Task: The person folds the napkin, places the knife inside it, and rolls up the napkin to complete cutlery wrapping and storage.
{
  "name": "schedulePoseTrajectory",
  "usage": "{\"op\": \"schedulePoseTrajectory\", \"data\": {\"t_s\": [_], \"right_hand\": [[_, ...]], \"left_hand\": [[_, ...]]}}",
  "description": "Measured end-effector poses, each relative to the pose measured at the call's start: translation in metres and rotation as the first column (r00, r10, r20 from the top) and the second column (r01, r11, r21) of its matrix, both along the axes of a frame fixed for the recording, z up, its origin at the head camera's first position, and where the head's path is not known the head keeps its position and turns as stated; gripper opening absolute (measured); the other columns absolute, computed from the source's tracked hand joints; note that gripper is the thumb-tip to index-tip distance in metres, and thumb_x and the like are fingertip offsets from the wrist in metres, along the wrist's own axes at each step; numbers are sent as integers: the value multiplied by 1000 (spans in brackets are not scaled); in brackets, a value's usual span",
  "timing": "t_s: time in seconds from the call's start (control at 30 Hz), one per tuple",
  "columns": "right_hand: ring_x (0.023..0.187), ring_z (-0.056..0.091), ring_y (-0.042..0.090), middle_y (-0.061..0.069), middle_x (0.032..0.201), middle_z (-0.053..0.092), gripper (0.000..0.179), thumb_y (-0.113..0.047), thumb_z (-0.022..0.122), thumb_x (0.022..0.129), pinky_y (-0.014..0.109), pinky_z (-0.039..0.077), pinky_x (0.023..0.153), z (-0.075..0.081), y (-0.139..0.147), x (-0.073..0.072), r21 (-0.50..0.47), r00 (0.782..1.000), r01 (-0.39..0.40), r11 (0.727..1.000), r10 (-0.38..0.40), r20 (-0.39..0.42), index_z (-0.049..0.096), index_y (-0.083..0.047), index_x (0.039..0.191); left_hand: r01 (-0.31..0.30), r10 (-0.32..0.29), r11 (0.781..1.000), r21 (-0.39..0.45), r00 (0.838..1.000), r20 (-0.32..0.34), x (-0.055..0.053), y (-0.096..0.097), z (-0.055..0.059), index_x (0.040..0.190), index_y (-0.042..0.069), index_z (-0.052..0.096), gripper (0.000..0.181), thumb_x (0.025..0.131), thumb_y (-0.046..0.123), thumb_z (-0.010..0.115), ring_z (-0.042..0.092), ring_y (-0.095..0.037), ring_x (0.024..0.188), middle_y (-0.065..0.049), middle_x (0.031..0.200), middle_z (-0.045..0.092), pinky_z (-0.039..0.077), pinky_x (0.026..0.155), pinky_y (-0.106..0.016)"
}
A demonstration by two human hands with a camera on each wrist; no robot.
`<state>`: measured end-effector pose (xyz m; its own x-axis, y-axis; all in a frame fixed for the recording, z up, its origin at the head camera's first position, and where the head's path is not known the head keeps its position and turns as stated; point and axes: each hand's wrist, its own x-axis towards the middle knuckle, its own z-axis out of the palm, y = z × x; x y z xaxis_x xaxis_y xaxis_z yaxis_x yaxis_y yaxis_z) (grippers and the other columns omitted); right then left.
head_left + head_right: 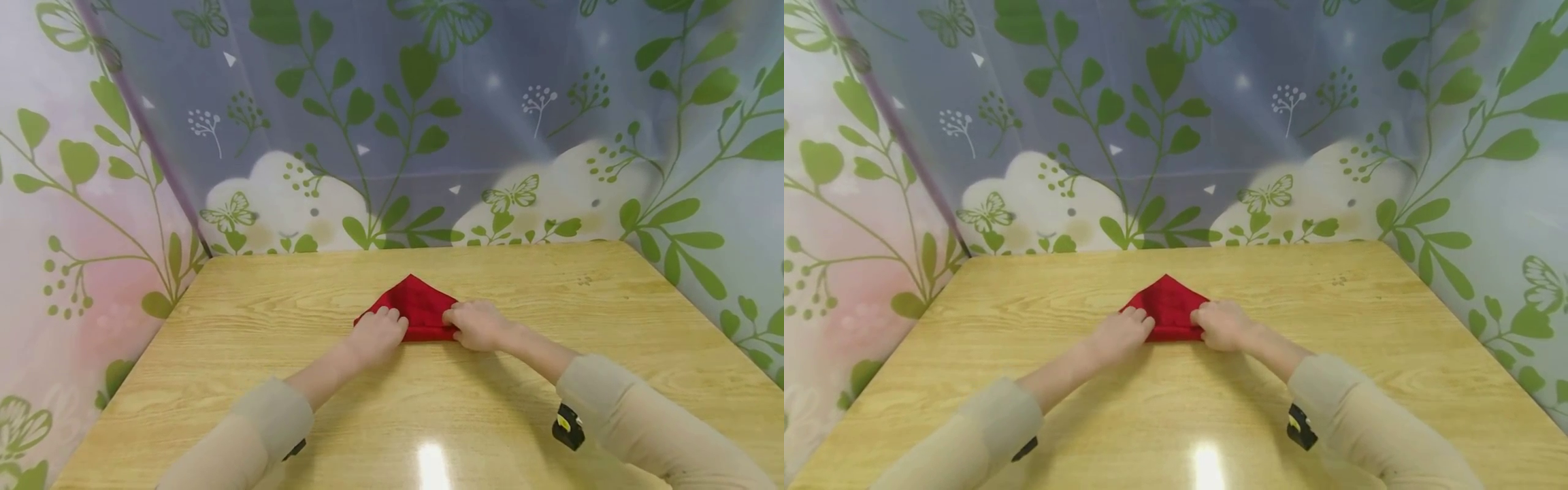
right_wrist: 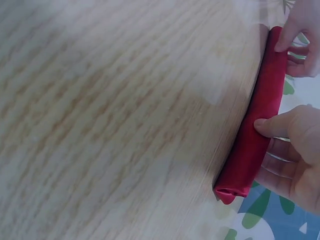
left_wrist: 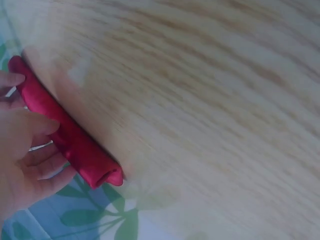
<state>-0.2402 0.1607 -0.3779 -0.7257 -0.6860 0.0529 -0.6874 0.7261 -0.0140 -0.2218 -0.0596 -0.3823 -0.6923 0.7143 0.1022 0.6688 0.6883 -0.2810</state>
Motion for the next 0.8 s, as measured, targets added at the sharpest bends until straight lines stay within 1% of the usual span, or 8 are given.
{"op": "schedulePoseTrajectory", "data": {"t_s": [0.07,0.13,0.3,0.4,0.5,0.6,0.67,0.8], "right_hand": [[80,61,21,1,83,62,11,-5,69,77,39,48,69,2,0,0,4,1000,1,1000,-1,28,64,-12,85],[80,61,20,0,84,63,11,-5,69,78,39,48,70,5,1,-2,5,998,-2,1000,2,68,65,-11,87],[81,61,19,0,88,64,15,-6,69,79,35,48,70,8,3,-7,-5,985,1,1000,0,174,67,-9,94],[82,60,18,0,88,64,15,-7,69,80,34,48,71,8,4,-12,-3,977,15,1000,-14,213,66,-9,95],[81,59,18,-1,86,62,14,-8,69,80,33,47,71,8,5,-16,-7,968,38,999,-35,249,64,-10,93],[80,58,17,-2,84,60,14,-7,69,79,33,46,70,9,5,-19,-19,960,54,998,-47,275,61,-11,90],[80,58,17,-2,84,60,14,-6,69,79,33,46,70,9,5,-20,-26,957,65,998,-54,285,60,-11,89],[82,59,18,-1,84,61,14,-5,69,79,33,47,71,9,4,-20,-34,956,74,997,-61,287,61,-11,90]], "left_hand": [[10,-10,1000,-9,1000,-29,0,0,-2,83,8,56,6,82,8,61,49,-21,70,-6,76,52,42,55,-27],[14,-14,1000,-2,999,-39,-1,0,-3,81,8,56,6,81,8,62,50,-21,69,-6,75,53,42,56,-28],[24,-24,999,47,1000,-2,-3,0,-1,77,7,56,7,77,4,63,53,-23,69,-8,73,55,45,61,-30],[23,-24,998,55,1000,17,-4,1,0,77,6,57,7,77,3,63,55,-23,69,-8,73,57,46,65,-31],[13,-14,999,53,1000,26,-5,2,0,78,6,56,6,78,3,62,57,-23,70,-8,73,58,48,65,-30],[4,-5,999,41,1000,25,-4,3,-1,80,6,57,5,80,3,61,57,-23,71,-8,74,58,48,63,-31],[-4,4,1000,29,1000,18,-4,4,-3,79,7,58,4,80,5,62,55,-23,71,-7,74,56,48,58,-31],[-14,13,1000,-28,999,-37,-1,6,-6,75,7,58,7,80,8,63,50,-19,68,-6,72,51,46,49,-28]]}}
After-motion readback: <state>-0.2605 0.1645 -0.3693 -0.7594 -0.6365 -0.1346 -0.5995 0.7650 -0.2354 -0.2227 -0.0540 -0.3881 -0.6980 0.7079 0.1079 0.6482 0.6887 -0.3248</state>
